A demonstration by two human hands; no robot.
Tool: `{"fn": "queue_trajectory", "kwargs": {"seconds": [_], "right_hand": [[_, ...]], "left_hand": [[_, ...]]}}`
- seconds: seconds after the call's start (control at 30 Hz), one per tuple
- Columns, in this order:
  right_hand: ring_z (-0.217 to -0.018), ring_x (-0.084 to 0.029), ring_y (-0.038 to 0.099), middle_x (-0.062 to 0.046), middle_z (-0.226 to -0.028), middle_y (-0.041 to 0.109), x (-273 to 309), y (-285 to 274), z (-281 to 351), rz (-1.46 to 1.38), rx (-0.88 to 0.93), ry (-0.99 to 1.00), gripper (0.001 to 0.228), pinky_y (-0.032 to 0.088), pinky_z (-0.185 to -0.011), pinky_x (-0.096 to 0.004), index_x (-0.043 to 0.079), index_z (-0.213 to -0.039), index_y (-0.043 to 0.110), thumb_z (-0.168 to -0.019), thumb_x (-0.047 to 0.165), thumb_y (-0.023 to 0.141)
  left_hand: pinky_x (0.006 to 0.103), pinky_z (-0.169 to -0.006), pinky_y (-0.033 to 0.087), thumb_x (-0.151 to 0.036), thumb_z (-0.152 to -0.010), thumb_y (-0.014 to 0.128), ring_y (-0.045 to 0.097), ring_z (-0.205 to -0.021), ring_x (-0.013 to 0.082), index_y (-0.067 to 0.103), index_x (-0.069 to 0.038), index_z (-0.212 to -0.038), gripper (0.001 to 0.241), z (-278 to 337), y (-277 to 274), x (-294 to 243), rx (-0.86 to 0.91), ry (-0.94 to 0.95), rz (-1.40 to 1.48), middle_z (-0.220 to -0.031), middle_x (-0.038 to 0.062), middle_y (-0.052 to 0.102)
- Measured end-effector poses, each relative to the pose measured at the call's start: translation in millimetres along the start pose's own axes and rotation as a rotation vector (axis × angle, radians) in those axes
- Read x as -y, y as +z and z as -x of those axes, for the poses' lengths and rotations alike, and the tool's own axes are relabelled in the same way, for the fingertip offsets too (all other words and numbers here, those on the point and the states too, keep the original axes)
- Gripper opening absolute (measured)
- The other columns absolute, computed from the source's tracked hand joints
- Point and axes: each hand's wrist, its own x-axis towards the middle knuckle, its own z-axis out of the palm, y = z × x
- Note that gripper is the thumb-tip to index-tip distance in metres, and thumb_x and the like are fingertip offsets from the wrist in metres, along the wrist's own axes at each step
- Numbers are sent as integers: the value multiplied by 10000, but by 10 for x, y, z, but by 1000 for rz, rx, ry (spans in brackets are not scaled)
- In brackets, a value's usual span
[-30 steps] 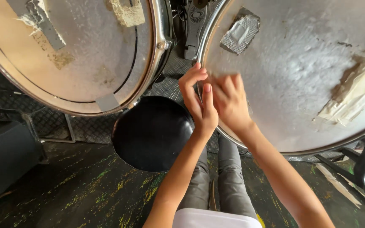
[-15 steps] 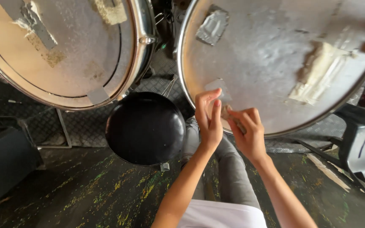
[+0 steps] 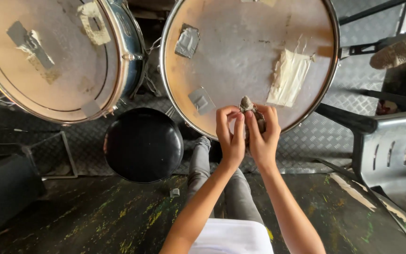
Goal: The recorder is cleaning musical instruments, specifically drums and a microphone, using a rag.
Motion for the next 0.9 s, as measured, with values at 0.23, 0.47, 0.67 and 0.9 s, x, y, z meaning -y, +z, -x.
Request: {"fn": "queue_trajectory", "kwargs": {"seconds": [0.23,0.47,0.67,0.9], "right_hand": [[-815,-158,525,-78,-1007,542,37,326,-439,68,10,-59,145,446,-734,-287,3,-1162,652,-1026,49,674],[-995,-293,577,-130,-1105,575,27,1184,-1265,284,-4,-355,282,497,-894,-377,55,-1270,668,-1001,5,733],[-1087,-332,522,-128,-1209,572,-170,1921,-1430,540,59,-538,462,449,-965,-438,54,-1348,628,-897,48,732],[-1055,-323,512,-108,-1191,567,-247,1791,-935,544,222,-616,496,443,-932,-449,58,-1378,618,-904,166,720]], "left_hand": [[348,-992,514,-100,-1059,567,624,-1084,201,553,3,-1174,155,-418,-255,92,-63,29,-51,-1175,113,617],[375,-1020,504,-130,-1068,590,617,-1111,237,563,-1,-1171,166,-1031,-779,264,-150,115,-291,-1185,127,609],[375,-1022,480,-151,-1073,589,587,-1097,243,556,-8,-1160,171,-1358,-987,256,-212,107,-344,-1165,120,584],[341,-1000,440,-175,-1070,617,527,-1066,214,522,-31,-1115,179,-1355,-920,244,-189,93,-300,-1130,95,517]]}}
